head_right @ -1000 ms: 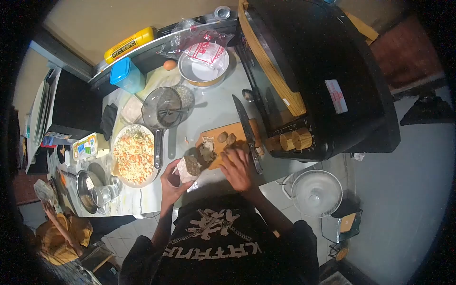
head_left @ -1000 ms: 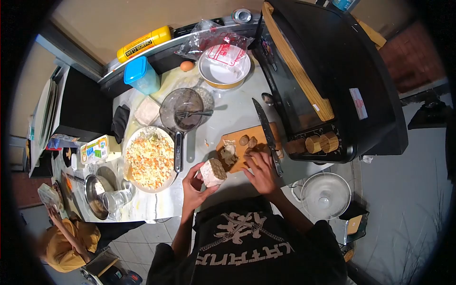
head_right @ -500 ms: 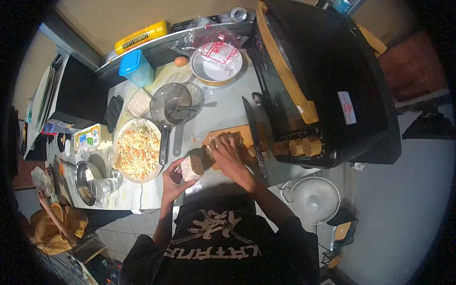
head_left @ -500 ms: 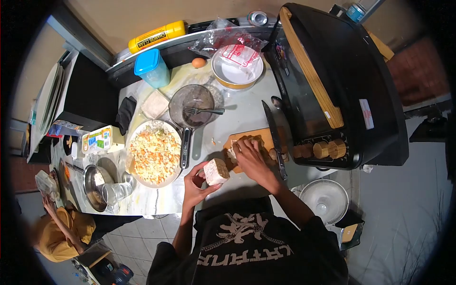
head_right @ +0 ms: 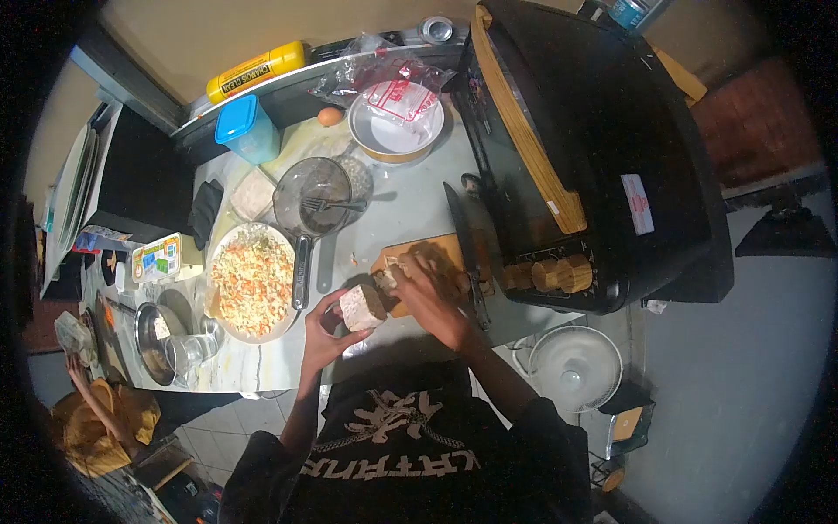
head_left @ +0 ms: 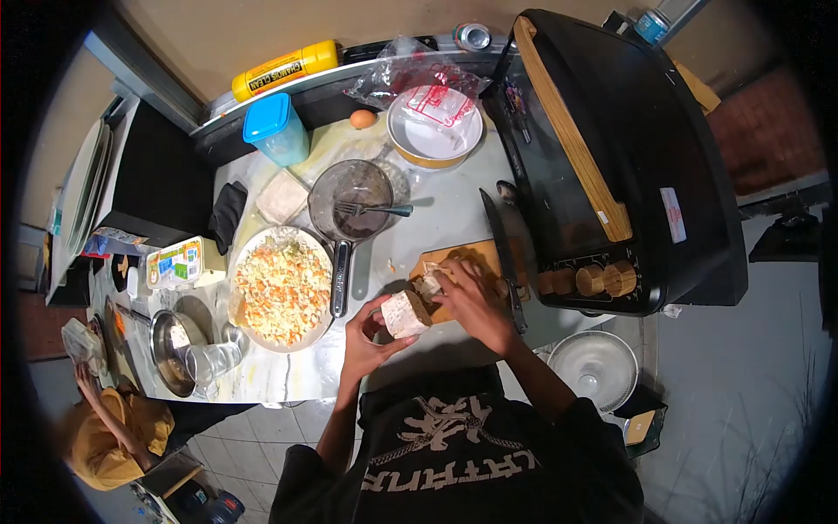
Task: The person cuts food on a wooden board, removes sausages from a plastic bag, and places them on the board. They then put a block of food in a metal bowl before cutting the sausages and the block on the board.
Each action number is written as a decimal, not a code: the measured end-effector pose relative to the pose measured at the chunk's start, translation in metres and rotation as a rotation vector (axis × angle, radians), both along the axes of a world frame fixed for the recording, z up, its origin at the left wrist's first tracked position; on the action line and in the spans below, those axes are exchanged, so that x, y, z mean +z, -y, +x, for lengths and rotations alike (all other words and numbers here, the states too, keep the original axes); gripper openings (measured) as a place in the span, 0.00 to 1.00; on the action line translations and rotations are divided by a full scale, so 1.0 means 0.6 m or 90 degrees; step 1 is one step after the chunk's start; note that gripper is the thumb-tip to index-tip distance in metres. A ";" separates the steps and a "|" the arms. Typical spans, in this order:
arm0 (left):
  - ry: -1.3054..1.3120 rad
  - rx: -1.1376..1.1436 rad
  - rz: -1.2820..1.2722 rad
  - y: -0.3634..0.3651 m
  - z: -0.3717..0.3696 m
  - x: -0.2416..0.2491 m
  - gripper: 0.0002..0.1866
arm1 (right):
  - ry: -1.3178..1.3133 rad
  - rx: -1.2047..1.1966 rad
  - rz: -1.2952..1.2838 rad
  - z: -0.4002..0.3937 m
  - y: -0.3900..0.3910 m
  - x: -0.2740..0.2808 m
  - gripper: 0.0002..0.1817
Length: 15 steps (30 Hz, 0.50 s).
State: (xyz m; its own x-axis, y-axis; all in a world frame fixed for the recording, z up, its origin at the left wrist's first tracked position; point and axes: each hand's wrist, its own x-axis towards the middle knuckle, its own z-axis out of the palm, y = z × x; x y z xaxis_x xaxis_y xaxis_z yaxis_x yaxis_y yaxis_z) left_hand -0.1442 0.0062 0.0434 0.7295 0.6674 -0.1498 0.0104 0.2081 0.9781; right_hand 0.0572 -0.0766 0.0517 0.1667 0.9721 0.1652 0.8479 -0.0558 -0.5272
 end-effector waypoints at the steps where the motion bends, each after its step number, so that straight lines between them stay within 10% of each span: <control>1: -0.009 0.005 0.014 0.000 0.002 -0.001 0.38 | -0.017 -0.031 0.013 0.007 0.006 0.010 0.16; 15: -0.057 -0.023 0.238 -0.003 0.049 -0.002 0.39 | 0.098 -0.269 -0.021 0.042 0.115 -0.003 0.11</control>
State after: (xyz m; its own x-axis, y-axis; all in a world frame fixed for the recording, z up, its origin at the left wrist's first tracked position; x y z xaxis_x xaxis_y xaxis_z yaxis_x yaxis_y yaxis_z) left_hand -0.1149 0.0081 0.0419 0.7486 0.6621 0.0349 0.0996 -0.1644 0.9813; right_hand 0.0822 -0.1457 0.0500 0.5259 0.8293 0.1891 0.8156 -0.4286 -0.3887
